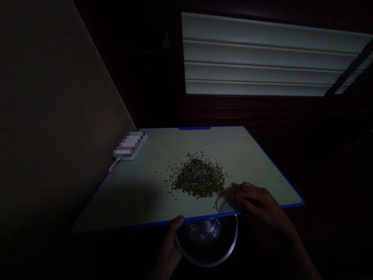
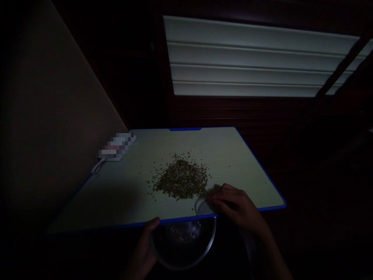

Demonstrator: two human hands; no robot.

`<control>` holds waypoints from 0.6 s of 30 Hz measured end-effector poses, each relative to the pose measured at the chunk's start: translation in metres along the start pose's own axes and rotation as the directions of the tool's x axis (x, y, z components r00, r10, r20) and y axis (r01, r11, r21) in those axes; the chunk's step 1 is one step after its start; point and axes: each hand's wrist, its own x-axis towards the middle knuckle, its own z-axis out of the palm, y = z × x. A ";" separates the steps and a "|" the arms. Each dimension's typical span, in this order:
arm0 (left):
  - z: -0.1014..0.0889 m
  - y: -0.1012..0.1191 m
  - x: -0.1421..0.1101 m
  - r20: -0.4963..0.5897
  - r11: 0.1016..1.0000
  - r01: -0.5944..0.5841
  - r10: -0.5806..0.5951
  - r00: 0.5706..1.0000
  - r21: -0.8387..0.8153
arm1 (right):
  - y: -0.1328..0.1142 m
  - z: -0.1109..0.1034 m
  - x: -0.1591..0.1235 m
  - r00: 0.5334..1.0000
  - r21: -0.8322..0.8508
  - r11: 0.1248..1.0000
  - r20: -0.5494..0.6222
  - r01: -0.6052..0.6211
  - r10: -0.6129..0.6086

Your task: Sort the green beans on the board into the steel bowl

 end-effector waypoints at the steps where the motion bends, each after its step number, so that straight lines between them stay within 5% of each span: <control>1: 0.001 0.000 0.000 -0.006 1.000 -0.003 0.004 1.000 0.002 | 0.001 0.000 0.000 1.000 0.001 1.000 -0.002 0.008 -0.008; 10: -0.001 0.001 0.001 -0.002 1.000 -0.003 0.003 1.000 0.028 | 0.001 0.001 0.003 0.995 0.052 0.997 -0.087 -0.050 0.055; 18: 0.004 0.003 -0.005 0.038 1.000 0.001 -0.002 0.999 0.003 | -0.007 0.010 0.031 1.000 0.047 0.999 -0.001 -0.019 0.019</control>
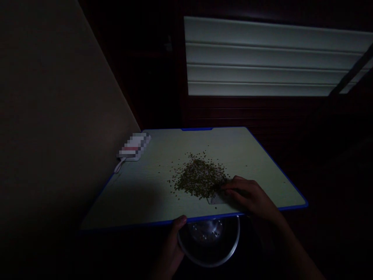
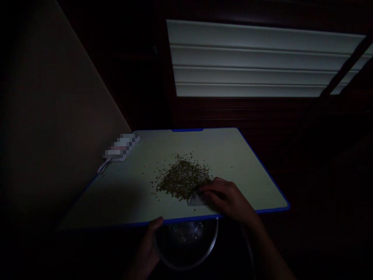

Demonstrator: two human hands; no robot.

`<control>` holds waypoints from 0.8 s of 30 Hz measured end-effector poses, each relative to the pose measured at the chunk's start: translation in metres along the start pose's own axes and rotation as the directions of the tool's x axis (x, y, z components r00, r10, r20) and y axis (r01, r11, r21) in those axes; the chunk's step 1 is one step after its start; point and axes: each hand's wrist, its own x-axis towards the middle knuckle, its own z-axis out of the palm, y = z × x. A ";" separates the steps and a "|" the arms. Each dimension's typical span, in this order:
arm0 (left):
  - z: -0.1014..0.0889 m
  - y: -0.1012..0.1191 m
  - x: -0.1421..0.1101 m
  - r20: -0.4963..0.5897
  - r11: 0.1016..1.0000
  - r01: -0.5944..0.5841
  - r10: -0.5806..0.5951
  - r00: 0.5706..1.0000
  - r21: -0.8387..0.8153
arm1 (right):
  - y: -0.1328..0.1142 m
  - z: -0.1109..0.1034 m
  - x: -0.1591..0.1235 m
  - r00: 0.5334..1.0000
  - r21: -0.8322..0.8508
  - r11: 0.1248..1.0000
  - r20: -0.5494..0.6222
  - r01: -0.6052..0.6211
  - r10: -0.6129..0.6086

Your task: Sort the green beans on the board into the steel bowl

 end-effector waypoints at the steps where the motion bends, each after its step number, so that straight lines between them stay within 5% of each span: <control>1: 0.000 0.000 -0.001 0.004 1.000 0.008 -0.008 1.000 0.004 | 0.001 0.001 0.001 1.000 0.007 1.000 0.013 -0.007 0.007; 8: -0.005 -0.001 0.002 0.001 1.000 0.012 -0.012 1.000 0.014 | 0.007 0.004 -0.006 0.996 0.030 0.997 0.037 -0.076 0.075; 24: -0.005 -0.003 0.005 -0.015 0.999 0.027 -0.027 1.000 0.030 | -0.001 0.003 -0.007 0.991 0.072 0.997 0.132 -0.029 0.020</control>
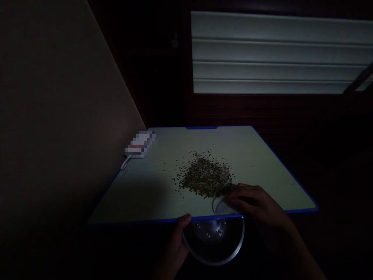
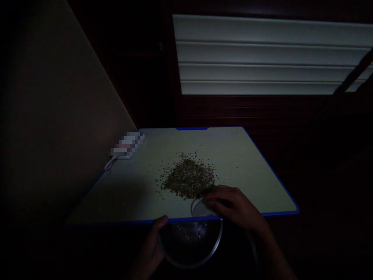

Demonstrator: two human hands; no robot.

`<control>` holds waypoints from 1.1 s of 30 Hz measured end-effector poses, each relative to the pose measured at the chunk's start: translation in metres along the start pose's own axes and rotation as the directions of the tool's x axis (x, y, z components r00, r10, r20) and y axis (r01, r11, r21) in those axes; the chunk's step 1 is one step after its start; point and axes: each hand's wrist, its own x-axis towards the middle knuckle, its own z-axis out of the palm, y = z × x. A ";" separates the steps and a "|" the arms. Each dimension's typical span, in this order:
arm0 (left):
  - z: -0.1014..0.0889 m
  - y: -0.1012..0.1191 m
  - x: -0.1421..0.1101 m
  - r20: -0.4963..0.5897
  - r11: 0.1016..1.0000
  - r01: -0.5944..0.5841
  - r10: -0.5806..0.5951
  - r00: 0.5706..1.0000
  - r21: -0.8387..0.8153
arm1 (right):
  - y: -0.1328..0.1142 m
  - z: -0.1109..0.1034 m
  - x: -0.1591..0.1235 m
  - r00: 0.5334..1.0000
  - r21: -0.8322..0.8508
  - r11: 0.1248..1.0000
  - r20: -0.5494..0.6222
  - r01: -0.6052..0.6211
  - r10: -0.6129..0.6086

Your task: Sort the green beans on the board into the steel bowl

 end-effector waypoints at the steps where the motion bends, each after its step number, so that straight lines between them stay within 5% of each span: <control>1: 0.000 0.000 0.000 0.002 1.000 0.005 -0.005 1.000 0.003 | 0.000 0.000 0.000 1.000 0.003 1.000 0.000 0.000 0.000; 5: -0.001 0.000 -0.001 0.002 1.000 0.014 -0.014 1.000 -0.011 | 0.000 0.001 -0.001 1.000 0.005 1.000 -0.011 -0.018 0.018; 8: 0.000 -0.001 -0.002 -0.004 1.000 0.003 -0.003 1.000 -0.018 | 0.005 0.001 -0.004 0.982 0.035 0.995 -0.162 -0.091 0.095; 10: 0.000 -0.001 -0.002 0.008 1.000 -0.008 0.008 1.000 -0.026 | 0.011 0.000 -0.006 0.906 0.088 0.979 -0.370 -0.183 0.203; 12: 0.000 -0.001 -0.002 0.022 1.000 -0.010 0.010 1.000 -0.025 | 0.016 -0.001 -0.007 0.763 0.165 0.948 -0.564 -0.272 0.317; 15: 0.000 -0.001 -0.001 0.007 1.000 -0.015 0.015 1.000 -0.025 | 0.019 -0.003 -0.007 0.610 0.235 0.910 -0.681 -0.341 0.405; 33: 0.001 0.000 -0.003 -0.090 0.998 -0.016 0.011 0.996 -0.056 | 0.020 0.007 -0.014 0.694 -0.017 0.899 -0.641 -0.438 0.326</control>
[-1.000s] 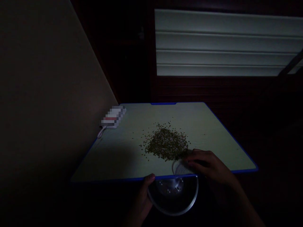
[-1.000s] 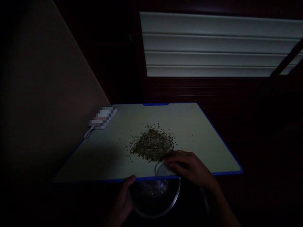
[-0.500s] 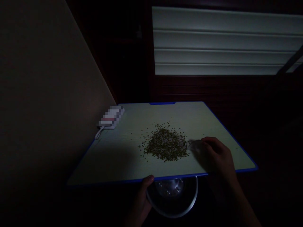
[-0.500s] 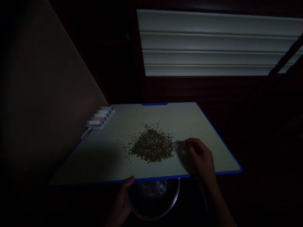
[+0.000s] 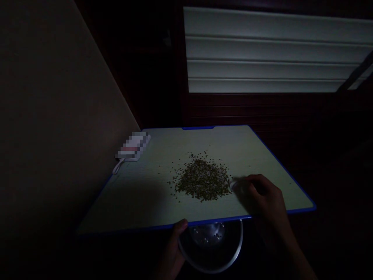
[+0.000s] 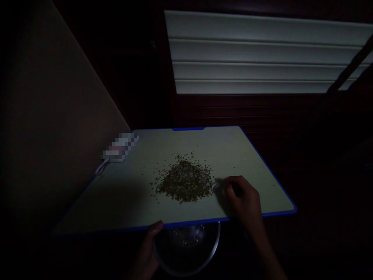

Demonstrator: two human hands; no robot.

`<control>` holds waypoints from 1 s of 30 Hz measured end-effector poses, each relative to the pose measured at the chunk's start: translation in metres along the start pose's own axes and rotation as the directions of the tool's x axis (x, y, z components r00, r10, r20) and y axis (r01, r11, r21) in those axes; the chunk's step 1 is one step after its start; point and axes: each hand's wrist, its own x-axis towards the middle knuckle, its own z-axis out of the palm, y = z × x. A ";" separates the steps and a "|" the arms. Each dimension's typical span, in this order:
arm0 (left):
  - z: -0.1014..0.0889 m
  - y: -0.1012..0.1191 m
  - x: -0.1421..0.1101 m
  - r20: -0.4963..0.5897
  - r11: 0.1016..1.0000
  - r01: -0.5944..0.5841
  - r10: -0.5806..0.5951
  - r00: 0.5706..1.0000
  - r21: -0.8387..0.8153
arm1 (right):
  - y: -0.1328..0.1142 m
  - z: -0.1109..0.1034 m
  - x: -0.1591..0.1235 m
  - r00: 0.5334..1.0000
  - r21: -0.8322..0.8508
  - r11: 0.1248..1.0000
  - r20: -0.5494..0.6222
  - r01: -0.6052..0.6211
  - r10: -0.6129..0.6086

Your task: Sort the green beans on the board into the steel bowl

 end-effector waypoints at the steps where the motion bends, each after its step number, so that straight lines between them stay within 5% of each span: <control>1: 0.001 0.001 -0.001 -0.011 1.000 -0.008 0.008 1.000 -0.003 | -0.001 0.000 0.000 1.000 0.007 1.000 0.008 0.000 0.000; 30: -0.005 0.001 0.004 0.074 1.000 -0.015 0.014 0.997 0.020 | 0.000 -0.009 -0.008 0.979 0.152 0.988 0.202 -0.024 -0.008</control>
